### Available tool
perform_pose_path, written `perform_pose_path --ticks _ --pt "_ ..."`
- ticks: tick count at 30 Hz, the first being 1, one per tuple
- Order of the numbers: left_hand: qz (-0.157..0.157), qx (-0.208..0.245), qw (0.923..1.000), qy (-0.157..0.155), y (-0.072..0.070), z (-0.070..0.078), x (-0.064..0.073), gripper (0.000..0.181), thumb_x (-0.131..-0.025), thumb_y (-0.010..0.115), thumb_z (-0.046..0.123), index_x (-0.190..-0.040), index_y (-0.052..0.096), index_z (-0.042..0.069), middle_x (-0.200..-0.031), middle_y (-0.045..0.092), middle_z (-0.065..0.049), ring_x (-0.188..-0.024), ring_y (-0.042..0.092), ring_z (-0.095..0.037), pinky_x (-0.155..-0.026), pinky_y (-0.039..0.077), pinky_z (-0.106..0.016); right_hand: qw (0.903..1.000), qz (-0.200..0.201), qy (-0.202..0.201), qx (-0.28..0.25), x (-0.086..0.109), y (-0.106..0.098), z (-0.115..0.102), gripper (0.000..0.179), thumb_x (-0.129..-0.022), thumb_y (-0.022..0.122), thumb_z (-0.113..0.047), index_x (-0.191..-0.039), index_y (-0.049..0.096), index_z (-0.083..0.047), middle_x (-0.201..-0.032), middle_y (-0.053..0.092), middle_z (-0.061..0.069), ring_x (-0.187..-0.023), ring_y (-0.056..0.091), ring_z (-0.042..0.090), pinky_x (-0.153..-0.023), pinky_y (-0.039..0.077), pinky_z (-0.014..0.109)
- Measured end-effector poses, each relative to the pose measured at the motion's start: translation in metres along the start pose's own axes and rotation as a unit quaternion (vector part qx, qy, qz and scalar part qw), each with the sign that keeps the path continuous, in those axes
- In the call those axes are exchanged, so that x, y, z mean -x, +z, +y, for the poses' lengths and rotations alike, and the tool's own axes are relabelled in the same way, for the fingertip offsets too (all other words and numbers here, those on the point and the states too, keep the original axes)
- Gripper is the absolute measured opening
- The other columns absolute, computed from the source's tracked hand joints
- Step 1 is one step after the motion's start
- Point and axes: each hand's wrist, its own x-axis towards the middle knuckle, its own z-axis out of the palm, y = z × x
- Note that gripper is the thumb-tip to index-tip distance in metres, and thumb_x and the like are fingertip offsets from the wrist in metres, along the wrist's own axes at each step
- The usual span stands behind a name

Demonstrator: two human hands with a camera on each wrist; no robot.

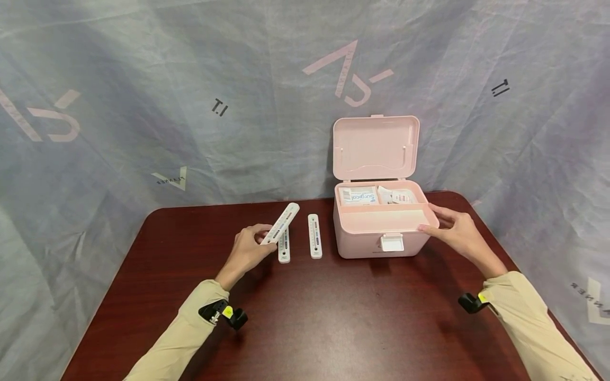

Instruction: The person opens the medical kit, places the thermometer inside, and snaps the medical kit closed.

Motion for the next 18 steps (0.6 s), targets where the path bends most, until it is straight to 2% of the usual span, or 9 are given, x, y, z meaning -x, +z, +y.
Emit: perform_pose_path --ticks 14,18 --pt "-0.009 -0.001 0.9994 0.032 0.004 0.019 -0.002 0.047 -0.068 0.073 0.008 -0.115 0.066 0.003 -0.093 0.065 -0.007 -0.079 0.056 -0.019 -0.066 0.043 -0.027 1.0000 -0.007 0.003 -0.001 0.001 -0.003 0.001 0.074 -0.081 0.075 -0.031 -0.140 0.043 -0.001 -0.135 0.046 0.026 -0.111 0.054 0.040 -0.068 0.046 0.010" --pt "-0.009 -0.004 0.9993 0.036 0.004 0.025 -0.004 0.050 -0.067 0.073 0.008 -0.116 0.066 0.006 -0.094 0.064 -0.007 -0.079 0.057 -0.019 -0.067 0.043 -0.028 1.0000 -0.006 0.001 -0.005 0.001 -0.001 -0.001 0.073 -0.081 0.075 -0.031 -0.140 0.044 -0.002 -0.135 0.047 0.025 -0.111 0.054 0.039 -0.068 0.047 0.011"
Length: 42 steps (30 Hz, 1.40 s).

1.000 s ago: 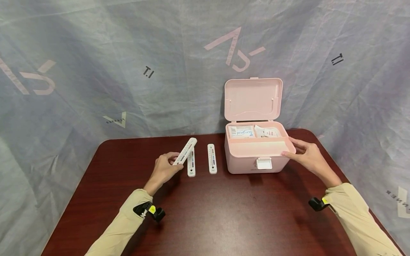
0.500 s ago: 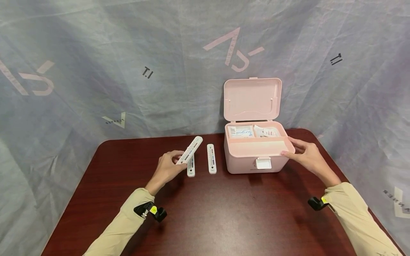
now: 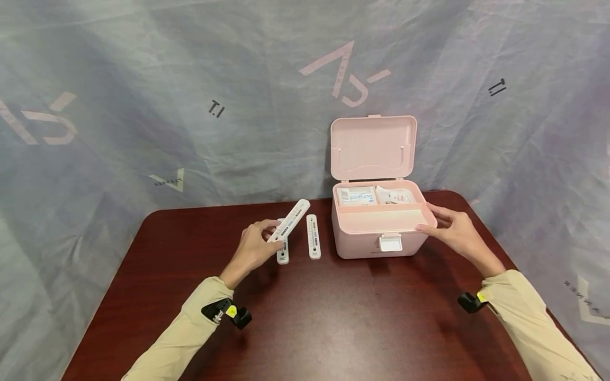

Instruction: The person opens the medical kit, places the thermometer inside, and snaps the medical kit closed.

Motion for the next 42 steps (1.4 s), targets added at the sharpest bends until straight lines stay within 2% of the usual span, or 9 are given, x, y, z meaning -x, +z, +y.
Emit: perform_pose_path --ticks 11,15,23,33,42 --pt "-0.017 0.005 0.9997 0.013 0.001 0.016 -0.001 0.049 -0.067 0.072 0.009 -0.115 0.065 0.010 -0.096 0.063 -0.008 -0.081 0.056 -0.022 -0.066 0.044 -0.028 1.0000 0.003 0.000 0.003 0.002 0.002 0.000 0.074 -0.080 0.076 -0.032 -0.140 0.043 -0.001 -0.134 0.048 0.024 -0.111 0.054 0.038 -0.069 0.046 0.009" --pt "-0.019 0.005 0.9997 0.014 0.002 0.019 -0.002 0.048 -0.067 0.072 0.009 -0.115 0.066 0.012 -0.096 0.063 -0.007 -0.080 0.056 -0.019 -0.065 0.044 -0.028 1.0000 0.004 -0.001 0.001 0.002 0.002 0.002 0.074 -0.080 0.076 -0.031 -0.140 0.044 -0.001 -0.134 0.049 0.024 -0.111 0.054 0.037 -0.070 0.046 0.010" --pt "-0.022 0.011 0.9995 0.021 0.002 0.024 -0.004 0.046 -0.068 0.071 0.008 -0.114 0.067 0.013 -0.096 0.062 -0.005 -0.083 0.057 -0.023 -0.067 0.044 -0.028 1.0000 0.006 -0.006 0.001 0.001 0.002 0.004 0.074 -0.080 0.076 -0.031 -0.139 0.044 0.000 -0.133 0.049 0.024 -0.110 0.055 0.034 -0.069 0.047 0.010" --pt "-0.030 0.010 0.9981 0.053 0.004 0.029 -0.007 0.046 -0.067 0.070 0.007 -0.113 0.068 0.013 -0.093 0.064 -0.006 -0.079 0.058 -0.018 -0.069 0.044 -0.029 0.9998 0.012 -0.013 0.001 0.001 0.003 0.006 0.074 -0.080 0.077 -0.030 -0.139 0.045 0.000 -0.133 0.049 0.024 -0.109 0.056 0.035 -0.069 0.047 0.010" --pt "-0.036 0.011 0.9968 0.070 0.008 0.033 -0.009 0.046 -0.066 0.070 0.007 -0.112 0.068 0.012 -0.091 0.064 -0.005 -0.081 0.060 -0.023 -0.070 0.047 -0.030 0.9998 0.011 -0.015 -0.003 0.001 0.003 0.005 0.074 -0.080 0.077 -0.030 -0.139 0.044 -0.001 -0.134 0.048 0.024 -0.110 0.056 0.032 -0.069 0.048 0.011"
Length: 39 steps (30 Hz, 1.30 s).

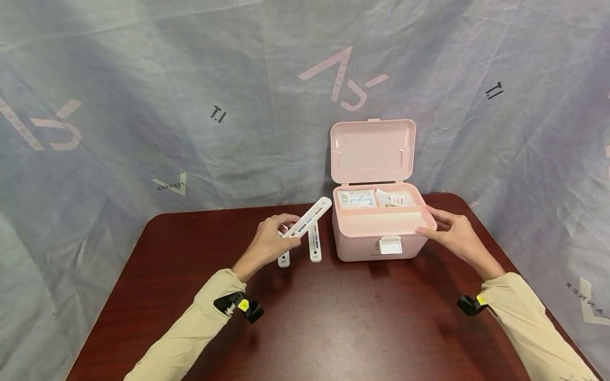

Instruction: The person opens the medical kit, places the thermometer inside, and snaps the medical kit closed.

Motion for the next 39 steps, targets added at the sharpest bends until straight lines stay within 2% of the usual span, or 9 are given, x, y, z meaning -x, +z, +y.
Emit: perform_pose_path --ticks 8,18,30,39 --pt "-0.002 0.002 0.9999 0.012 0.007 0.004 -0.006 0.045 -0.065 0.069 0.005 -0.110 0.069 0.011 -0.089 0.065 -0.004 -0.077 0.059 -0.017 -0.068 0.046 -0.029 1.0000 0.001 0.004 0.001 0.000 0.000 0.001 0.075 -0.080 0.076 -0.031 -0.139 0.044 0.000 -0.134 0.048 0.024 -0.110 0.055 0.035 -0.069 0.047 0.010" --pt "-0.023 0.010 0.9997 0.002 0.011 0.011 -0.011 0.044 -0.068 0.071 0.005 -0.111 0.067 0.009 -0.092 0.064 -0.004 -0.080 0.059 -0.021 -0.067 0.045 -0.029 1.0000 0.004 -0.005 -0.002 0.002 0.001 0.002 0.073 -0.080 0.077 -0.028 -0.139 0.044 0.000 -0.135 0.048 0.024 -0.109 0.056 0.037 -0.069 0.048 0.010" --pt "-0.039 -0.009 0.9992 0.007 0.015 0.024 -0.020 0.044 -0.069 0.074 0.007 -0.112 0.068 0.009 -0.093 0.063 -0.004 -0.078 0.057 -0.018 -0.065 0.044 -0.027 1.0000 0.003 0.002 -0.005 -0.001 0.000 -0.001 0.074 -0.079 0.077 -0.029 -0.140 0.044 -0.001 -0.135 0.047 0.023 -0.110 0.056 0.036 -0.069 0.048 0.011" --pt "-0.062 -0.032 0.9975 0.007 0.021 0.032 -0.028 0.041 -0.070 0.074 0.013 -0.111 0.068 0.015 -0.094 0.065 0.000 -0.081 0.056 -0.019 -0.066 0.042 -0.028 1.0000 0.003 0.001 -0.005 -0.001 0.000 -0.001 0.073 -0.079 0.077 -0.029 -0.140 0.044 -0.003 -0.136 0.048 0.022 -0.110 0.056 0.034 -0.070 0.048 0.011"
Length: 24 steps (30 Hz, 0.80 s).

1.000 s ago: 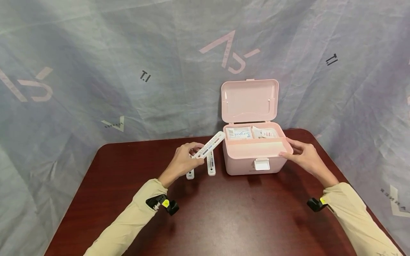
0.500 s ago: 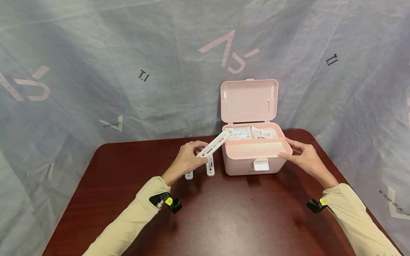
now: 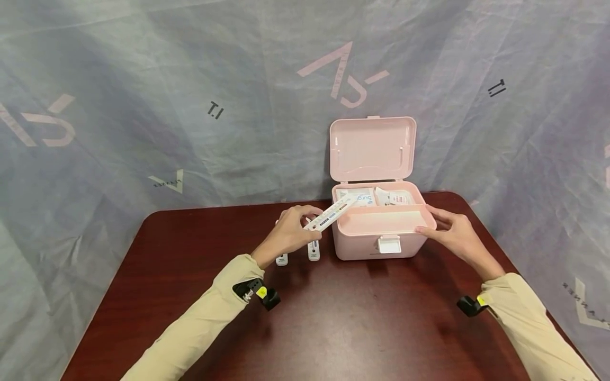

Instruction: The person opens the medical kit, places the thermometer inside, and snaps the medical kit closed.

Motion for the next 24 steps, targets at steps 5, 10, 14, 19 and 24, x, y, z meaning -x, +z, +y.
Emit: perform_pose_path --ticks 5,10,14,19,24 --pt "-0.012 0.015 0.9997 0.015 0.001 0.005 -0.005 0.041 -0.070 0.073 0.010 -0.111 0.068 0.012 -0.093 0.066 -0.002 -0.077 0.058 -0.015 -0.065 0.045 -0.026 1.0000 0.002 0.006 0.004 0.001 -0.002 0.001 0.073 -0.079 0.077 -0.030 -0.140 0.044 -0.005 -0.136 0.048 0.022 -0.109 0.057 0.031 -0.069 0.048 0.010" --pt "-0.024 0.018 0.9994 0.016 0.002 0.009 -0.010 0.042 -0.069 0.072 0.009 -0.111 0.069 0.011 -0.091 0.066 -0.002 -0.079 0.058 -0.016 -0.067 0.046 -0.025 0.9999 0.004 0.008 0.006 0.002 -0.003 0.003 0.073 -0.079 0.077 -0.030 -0.140 0.045 -0.004 -0.135 0.049 0.023 -0.108 0.059 0.026 -0.069 0.048 0.010" --pt "-0.032 0.020 0.9991 0.019 0.002 0.009 -0.014 0.042 -0.069 0.071 0.007 -0.111 0.068 0.011 -0.092 0.066 -0.003 -0.081 0.057 -0.018 -0.067 0.046 -0.025 1.0000 0.005 -0.001 0.004 0.001 -0.001 0.002 0.073 -0.079 0.077 -0.028 -0.139 0.045 -0.003 -0.135 0.048 0.022 -0.107 0.059 0.025 -0.069 0.048 0.011" --pt "-0.037 0.020 0.9989 0.022 0.002 0.010 -0.017 0.043 -0.069 0.071 0.007 -0.112 0.068 0.011 -0.092 0.066 -0.003 -0.082 0.058 -0.019 -0.067 0.046 -0.026 0.9999 0.006 -0.007 0.008 0.001 0.000 0.002 0.072 -0.079 0.077 -0.028 -0.138 0.046 -0.001 -0.135 0.049 0.023 -0.107 0.059 0.030 -0.068 0.048 0.011" --pt "-0.036 0.020 0.9988 0.024 0.002 0.011 -0.019 0.042 -0.069 0.071 0.007 -0.111 0.069 0.010 -0.092 0.066 -0.003 -0.083 0.059 -0.020 -0.068 0.046 -0.026 0.9999 0.006 -0.009 0.011 0.000 0.000 0.002 0.072 -0.079 0.077 -0.028 -0.138 0.046 -0.001 -0.134 0.049 0.023 -0.107 0.058 0.031 -0.069 0.048 0.011"
